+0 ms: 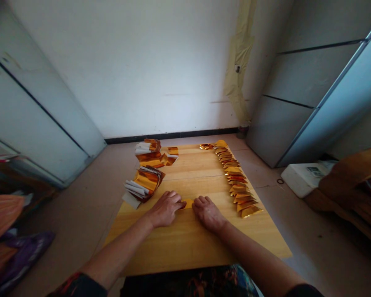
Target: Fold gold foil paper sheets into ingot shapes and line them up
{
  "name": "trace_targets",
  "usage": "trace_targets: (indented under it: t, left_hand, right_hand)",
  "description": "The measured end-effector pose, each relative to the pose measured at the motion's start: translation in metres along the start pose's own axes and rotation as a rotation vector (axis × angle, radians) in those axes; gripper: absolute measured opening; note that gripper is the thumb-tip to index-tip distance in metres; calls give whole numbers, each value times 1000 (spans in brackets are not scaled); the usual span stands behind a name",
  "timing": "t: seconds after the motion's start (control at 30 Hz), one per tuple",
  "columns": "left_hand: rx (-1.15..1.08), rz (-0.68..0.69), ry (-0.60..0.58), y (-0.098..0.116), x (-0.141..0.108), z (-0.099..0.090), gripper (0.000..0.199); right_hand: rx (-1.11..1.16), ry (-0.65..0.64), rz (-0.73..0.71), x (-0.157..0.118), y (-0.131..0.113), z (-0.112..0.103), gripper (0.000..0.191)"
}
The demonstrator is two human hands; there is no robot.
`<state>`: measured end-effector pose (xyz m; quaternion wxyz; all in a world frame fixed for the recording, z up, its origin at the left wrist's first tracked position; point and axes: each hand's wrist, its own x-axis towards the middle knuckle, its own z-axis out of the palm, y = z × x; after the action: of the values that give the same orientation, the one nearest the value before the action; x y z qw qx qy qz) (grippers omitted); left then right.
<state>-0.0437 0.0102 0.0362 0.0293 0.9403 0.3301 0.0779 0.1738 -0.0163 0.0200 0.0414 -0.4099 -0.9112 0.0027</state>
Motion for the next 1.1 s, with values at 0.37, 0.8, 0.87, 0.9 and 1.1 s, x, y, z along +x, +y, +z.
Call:
trace_targets:
  t: [0.37,0.8,0.87,0.9,1.1]
  left_hand:
    - [-249,-320,83,5,10,38,24]
    - [-375,-453,133,4,-5,29,35]
    - [-386,-456,139,3,-5,30,34]
    - [-391,-454,139,3,-5,30,34]
    - [-437,-430,125,-1,-6,27,32]
  right_hand:
    - [194,-201,474,28,-15,-23,22]
    - [224,-256,787,58,-33,-27,51]
    - [227,-274,776,57,-31,-28,48]
    - [231,-280,770,56,-29,-28,44]
    - [312,-270,740,46,-12,-22,24]
